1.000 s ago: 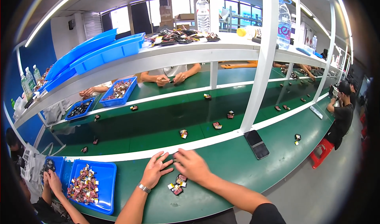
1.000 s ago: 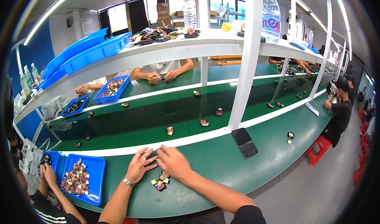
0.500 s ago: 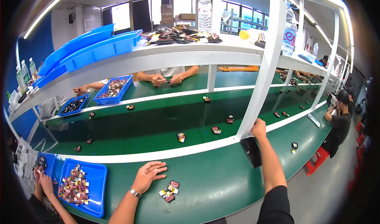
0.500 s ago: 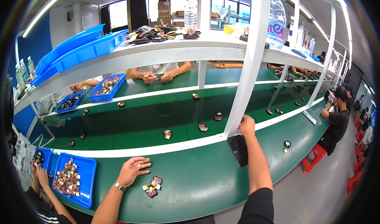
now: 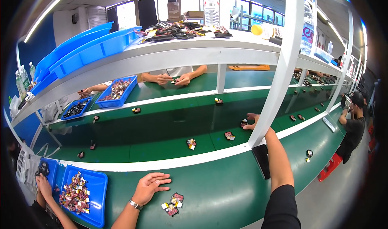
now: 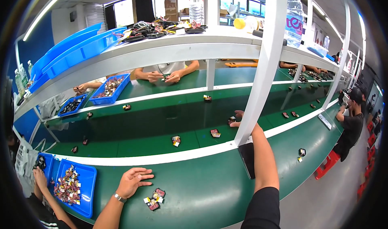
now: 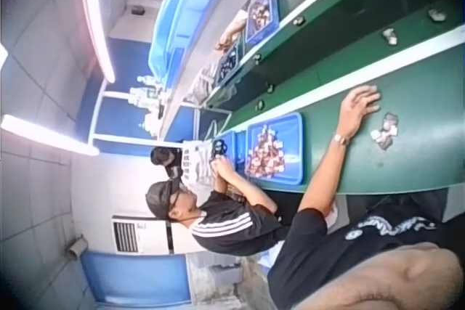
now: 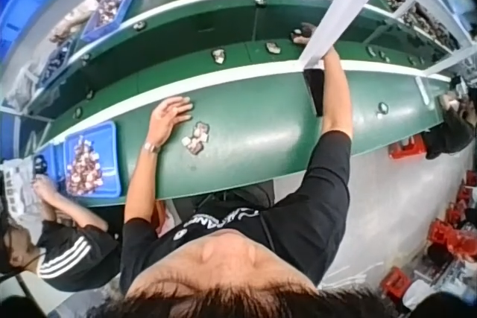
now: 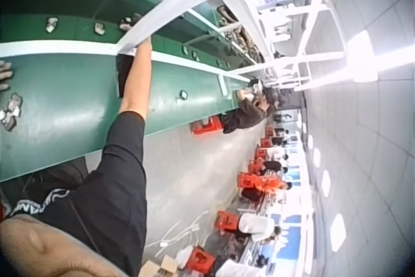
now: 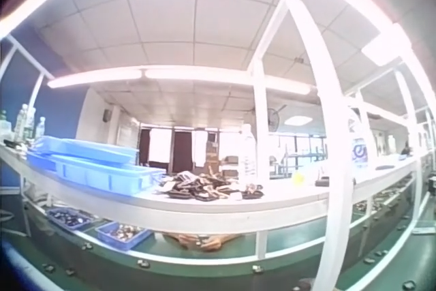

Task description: Assembling small plastic figurine components on an assembly line conveyor belt.

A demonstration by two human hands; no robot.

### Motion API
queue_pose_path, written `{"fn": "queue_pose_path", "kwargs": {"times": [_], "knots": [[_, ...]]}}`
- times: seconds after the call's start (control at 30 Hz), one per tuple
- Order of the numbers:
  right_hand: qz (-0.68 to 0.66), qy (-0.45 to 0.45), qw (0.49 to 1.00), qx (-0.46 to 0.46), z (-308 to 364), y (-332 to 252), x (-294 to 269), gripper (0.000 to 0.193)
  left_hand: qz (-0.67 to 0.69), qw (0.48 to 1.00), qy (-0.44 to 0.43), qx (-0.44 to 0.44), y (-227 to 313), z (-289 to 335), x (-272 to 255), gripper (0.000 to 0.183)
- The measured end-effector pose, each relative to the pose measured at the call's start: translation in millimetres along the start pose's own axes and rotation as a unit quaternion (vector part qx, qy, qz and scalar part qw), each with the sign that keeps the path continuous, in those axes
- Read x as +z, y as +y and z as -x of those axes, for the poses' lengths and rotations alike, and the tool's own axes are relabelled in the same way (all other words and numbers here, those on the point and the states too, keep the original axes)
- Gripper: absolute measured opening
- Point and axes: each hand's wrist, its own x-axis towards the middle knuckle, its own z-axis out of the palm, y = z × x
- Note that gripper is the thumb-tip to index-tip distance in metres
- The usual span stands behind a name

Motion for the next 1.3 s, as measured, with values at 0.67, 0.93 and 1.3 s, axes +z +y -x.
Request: {"fn": "queue_pose_path", "kwargs": {"times": [0.67, 0.93, 1.3], "knots": [[0.089, 0.139, 0.986, -0.021, 173, -43, -82, 0.064, -0.031, 0.999, -0.015, 0.005, -4, -2, -4, 0.030], [-0.016, -0.089, 0.967, -0.237, 229, -200, 16, 0.064, -0.119, 0.989, -0.082, -0.023, 1, 6, 9, 0.031], [-0.105, -0.106, 0.911, -0.385, 181, -300, 120, 0.066, 0.052, 0.996, -0.066, 0.005, 2, 2, -11, 0.031]]}}
